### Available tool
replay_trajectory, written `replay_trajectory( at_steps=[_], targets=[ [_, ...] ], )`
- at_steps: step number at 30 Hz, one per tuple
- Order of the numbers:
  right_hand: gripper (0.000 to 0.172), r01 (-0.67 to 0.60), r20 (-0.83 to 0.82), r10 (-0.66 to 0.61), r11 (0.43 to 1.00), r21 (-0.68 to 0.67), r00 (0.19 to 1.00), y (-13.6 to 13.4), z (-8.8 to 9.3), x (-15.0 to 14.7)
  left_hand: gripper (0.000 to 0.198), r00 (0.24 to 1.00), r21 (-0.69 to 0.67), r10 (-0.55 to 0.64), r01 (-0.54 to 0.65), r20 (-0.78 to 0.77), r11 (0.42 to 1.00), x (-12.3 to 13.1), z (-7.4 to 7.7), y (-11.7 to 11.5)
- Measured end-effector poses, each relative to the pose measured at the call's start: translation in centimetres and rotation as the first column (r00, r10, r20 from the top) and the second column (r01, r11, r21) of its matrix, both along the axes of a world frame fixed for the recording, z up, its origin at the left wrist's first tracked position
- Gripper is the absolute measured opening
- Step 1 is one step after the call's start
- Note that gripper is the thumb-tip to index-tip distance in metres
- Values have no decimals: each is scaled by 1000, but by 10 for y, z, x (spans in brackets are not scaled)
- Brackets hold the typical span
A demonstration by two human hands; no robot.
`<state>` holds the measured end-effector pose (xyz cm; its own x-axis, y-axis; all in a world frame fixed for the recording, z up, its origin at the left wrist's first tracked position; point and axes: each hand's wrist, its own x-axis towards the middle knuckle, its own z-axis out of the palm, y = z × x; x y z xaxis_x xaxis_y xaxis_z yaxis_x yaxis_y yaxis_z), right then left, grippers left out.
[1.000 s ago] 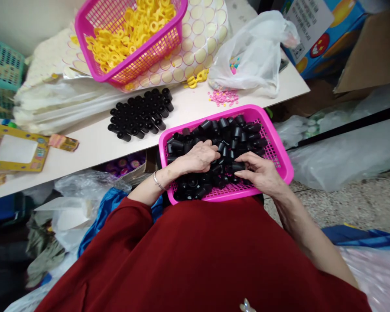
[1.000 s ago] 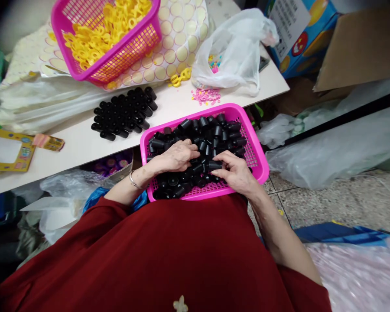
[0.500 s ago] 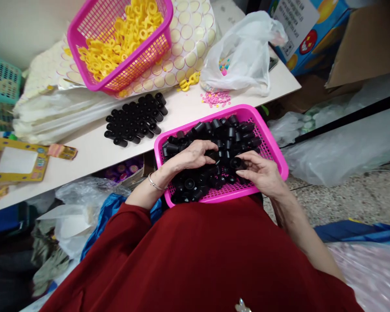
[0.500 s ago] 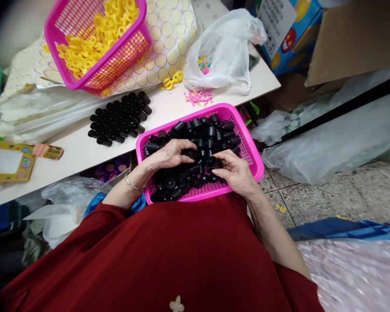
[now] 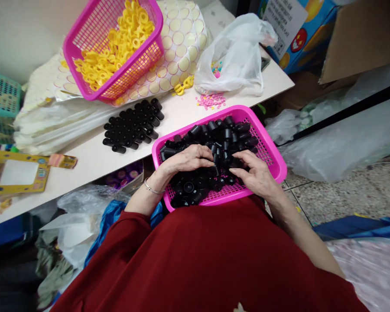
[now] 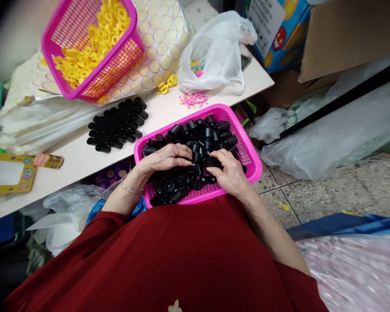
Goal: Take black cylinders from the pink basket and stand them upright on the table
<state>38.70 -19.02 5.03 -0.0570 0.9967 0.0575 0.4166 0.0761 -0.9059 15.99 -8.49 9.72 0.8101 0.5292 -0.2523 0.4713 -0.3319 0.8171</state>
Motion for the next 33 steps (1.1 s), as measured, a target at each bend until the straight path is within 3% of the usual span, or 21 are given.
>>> replay_trajectory(
  at_steps=[2,6,11,14,16,19,21,23,28,33],
  targets=[
    [27,29,20,-29,1000,9,999,0,-3,2,19,993,196,-49,70,-111,978,4,0,2],
    [28,76,11,-77,997,10,997,1,-8,5,19,915,471,29,179,-402,864,22,1,6],
    [28,85,26,-85,996,20,996,0,-9,5,37,826,460,-217,485,-520,744,43,2,13],
    [27,90,18,-90,996,26,996,-1,-8,5,31,793,410,-276,538,-544,736,45,-2,18],
    [26,96,6,-96,995,32,995,-2,-6,5,23,832,411,-253,479,-494,776,44,-5,20],
    [25,95,-10,-94,995,45,996,-4,-1,5,21,941,342,-193,285,-278,895,39,-8,21],
    [24,96,-17,-95,993,62,995,-6,4,4,26,988,183,-123,138,-93,973,36,-7,19],
    [23,109,-22,-108,990,84,994,-8,7,3,28,998,-29,-29,30,51,999,32,-5,16],
    [23,137,-30,-134,981,141,991,-11,14,2,30,942,-355,231,-135,244,925,31,-6,6],
    [23,150,-25,-148,958,246,989,-13,23,-2,41,814,-631,513,-252,271,733,40,-6,-10]
  ],
)
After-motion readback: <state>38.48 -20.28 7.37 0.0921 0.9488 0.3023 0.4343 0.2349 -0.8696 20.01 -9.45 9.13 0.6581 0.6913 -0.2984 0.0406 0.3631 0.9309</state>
